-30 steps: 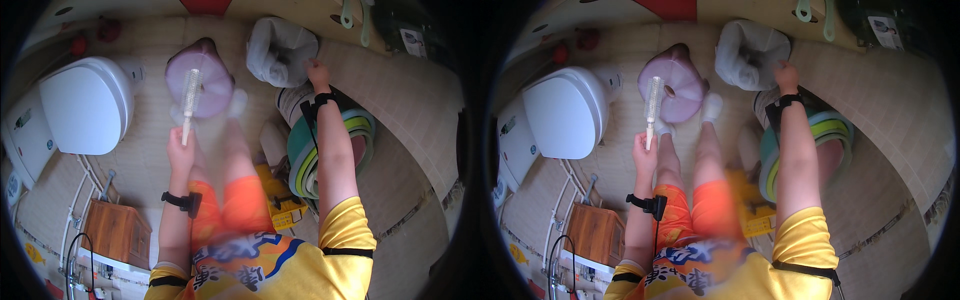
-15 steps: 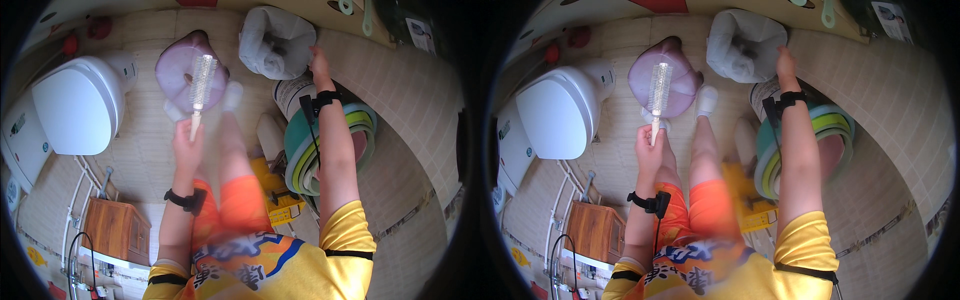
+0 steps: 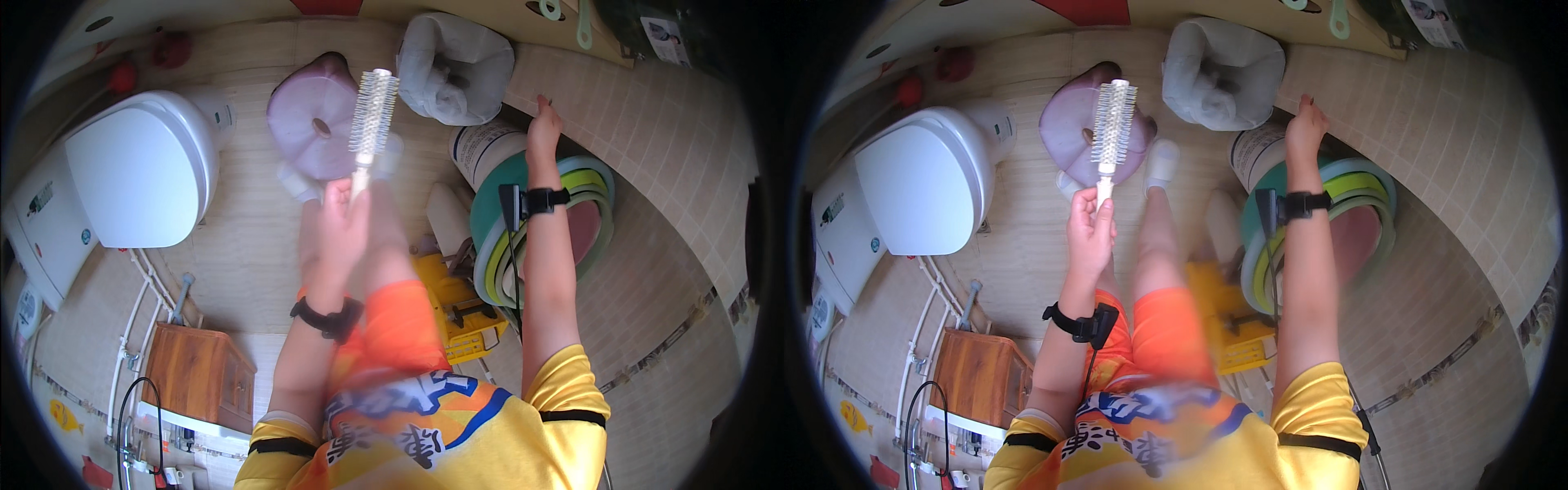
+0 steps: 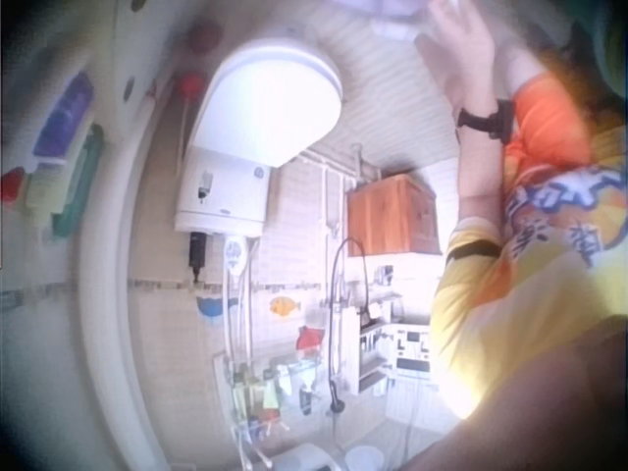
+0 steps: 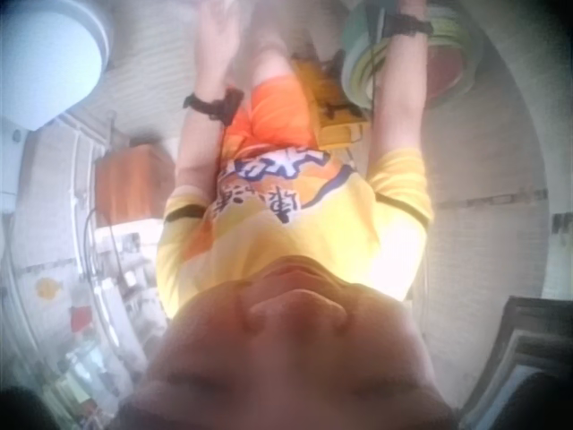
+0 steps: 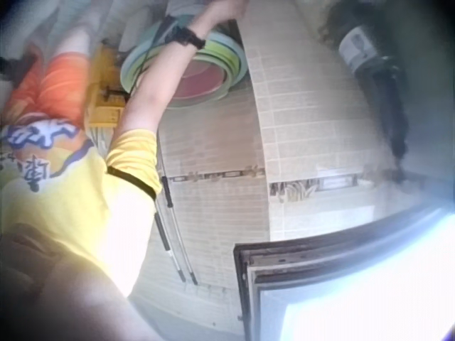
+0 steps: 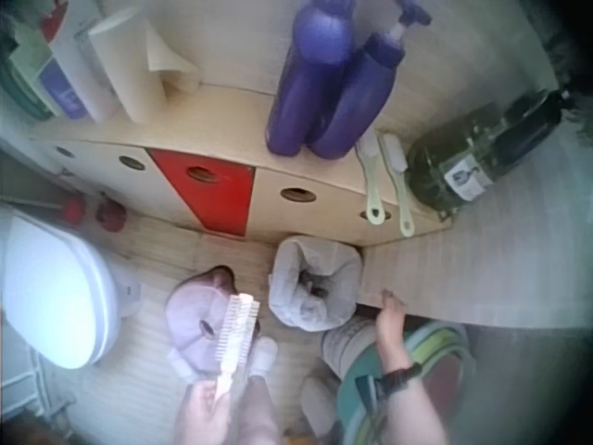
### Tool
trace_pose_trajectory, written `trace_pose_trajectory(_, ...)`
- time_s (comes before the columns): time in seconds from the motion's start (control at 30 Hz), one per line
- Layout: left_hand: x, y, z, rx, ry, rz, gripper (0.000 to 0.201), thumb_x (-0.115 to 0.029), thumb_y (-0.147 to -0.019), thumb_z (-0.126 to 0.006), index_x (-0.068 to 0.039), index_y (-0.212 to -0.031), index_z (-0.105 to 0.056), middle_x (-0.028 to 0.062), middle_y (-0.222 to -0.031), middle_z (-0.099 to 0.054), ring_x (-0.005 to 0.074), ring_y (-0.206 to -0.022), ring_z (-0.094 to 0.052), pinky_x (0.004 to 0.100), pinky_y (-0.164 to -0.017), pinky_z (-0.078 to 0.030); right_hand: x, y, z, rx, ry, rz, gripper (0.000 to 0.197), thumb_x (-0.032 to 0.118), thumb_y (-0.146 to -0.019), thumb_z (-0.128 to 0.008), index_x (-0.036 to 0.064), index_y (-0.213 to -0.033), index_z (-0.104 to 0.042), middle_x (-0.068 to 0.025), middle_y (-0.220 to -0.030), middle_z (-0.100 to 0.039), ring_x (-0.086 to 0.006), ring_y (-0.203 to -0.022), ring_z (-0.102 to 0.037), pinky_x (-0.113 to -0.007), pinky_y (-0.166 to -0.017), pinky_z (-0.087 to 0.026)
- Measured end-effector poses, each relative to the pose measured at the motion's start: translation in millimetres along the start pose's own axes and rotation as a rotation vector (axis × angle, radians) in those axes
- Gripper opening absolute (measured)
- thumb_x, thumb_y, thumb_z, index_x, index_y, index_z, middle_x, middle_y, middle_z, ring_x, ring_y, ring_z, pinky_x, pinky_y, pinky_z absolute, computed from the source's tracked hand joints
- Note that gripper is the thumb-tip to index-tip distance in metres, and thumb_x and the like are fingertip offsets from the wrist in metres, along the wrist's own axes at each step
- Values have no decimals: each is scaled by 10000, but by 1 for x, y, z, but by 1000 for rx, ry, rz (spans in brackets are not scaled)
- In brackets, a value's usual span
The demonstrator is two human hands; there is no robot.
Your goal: The person cleans two hairbrushes in a bathroom. They rinse a pink brush and a round brush under running water, then use their fingers to pull debris from the bristles and discard it into a trash bin.
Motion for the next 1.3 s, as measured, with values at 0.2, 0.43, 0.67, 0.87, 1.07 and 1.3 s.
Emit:
trace_pose_trajectory(0.2, -22, 10, 7, 16, -30, -95, 212, -80, -867, -491, -10, -1046, -404, 26, -789, -474, 43, -561, -464, 173, -459, -391, 144, 83, 4, 376, -664, -225, 307, 215, -942, -352, 21, -1113, -517, -11, -694, -479, -60, -621, -428, -199, -579, -372)
trace_pose_trajectory(0.43, -61, 23, 26, -65, -315, -331, 305, -19, -795, -583, -4, -1046, -411, 63, -897, -411, 94, -695, -498, 215, -581, -444, 230, 130, 20, 691, -528, -194, 245, 257, -938, -347, 51, -926, -480, 24, -577, -349, -57, -533, -313, -205, -501, -280)
trace_pose_trajectory(0.67, -95, 37, 44, -164, -514, -568, 321, -1, -745, -610, -1, -1018, -439, 108, -961, -425, 144, -696, -469, 246, -606, -428, 285, 153, 31, 601, -420, 157, 112, 111, -856, -527, 17, -842, -468, -15, -615, -473, -84, -553, -426, -226, -531, -384)
trace_pose_trajectory(0.87, -105, 46, 53, -173, -494, -650, 314, 18, -749, -588, 4, -1023, -435, 123, -1012, -468, 134, -663, -476, 245, -596, -421, 304, 165, 39, 486, -332, 291, 113, 77, -799, -598, 16, -775, -506, -56, -607, -532, -85, -499, -476, -211, -471, -387)
trace_pose_trajectory(1.07, -107, 49, 59, -165, -421, -648, 304, 15, -762, -583, 11, -1025, -431, 114, -963, -503, 107, -647, -504, 223, -584, -424, 316, 171, 41, 438, -281, 374, 91, 41, -771, -596, 18, -765, -508, -57, -594, -517, -108, -486, -485, -226, -468, -399)
trace_pose_trajectory(1.3, -103, 49, 64, -133, -254, -462, 310, -55, -746, -624, -13, -1014, -474, 137, -884, -568, 246, -756, -588, 322, -660, -470, 325, 166, 46, 449, -310, 384, 63, 26, -772, -582, 11, -782, -522, -65, -618, -528, -106, -506, -509, -224, -485, -414)
Point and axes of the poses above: each hand's wrist, its own y-axis away from the middle knuckle, its own z-axis out of the back of the hand, x = y × z, the point moved 5 cm from there along -y, towards the middle knuckle
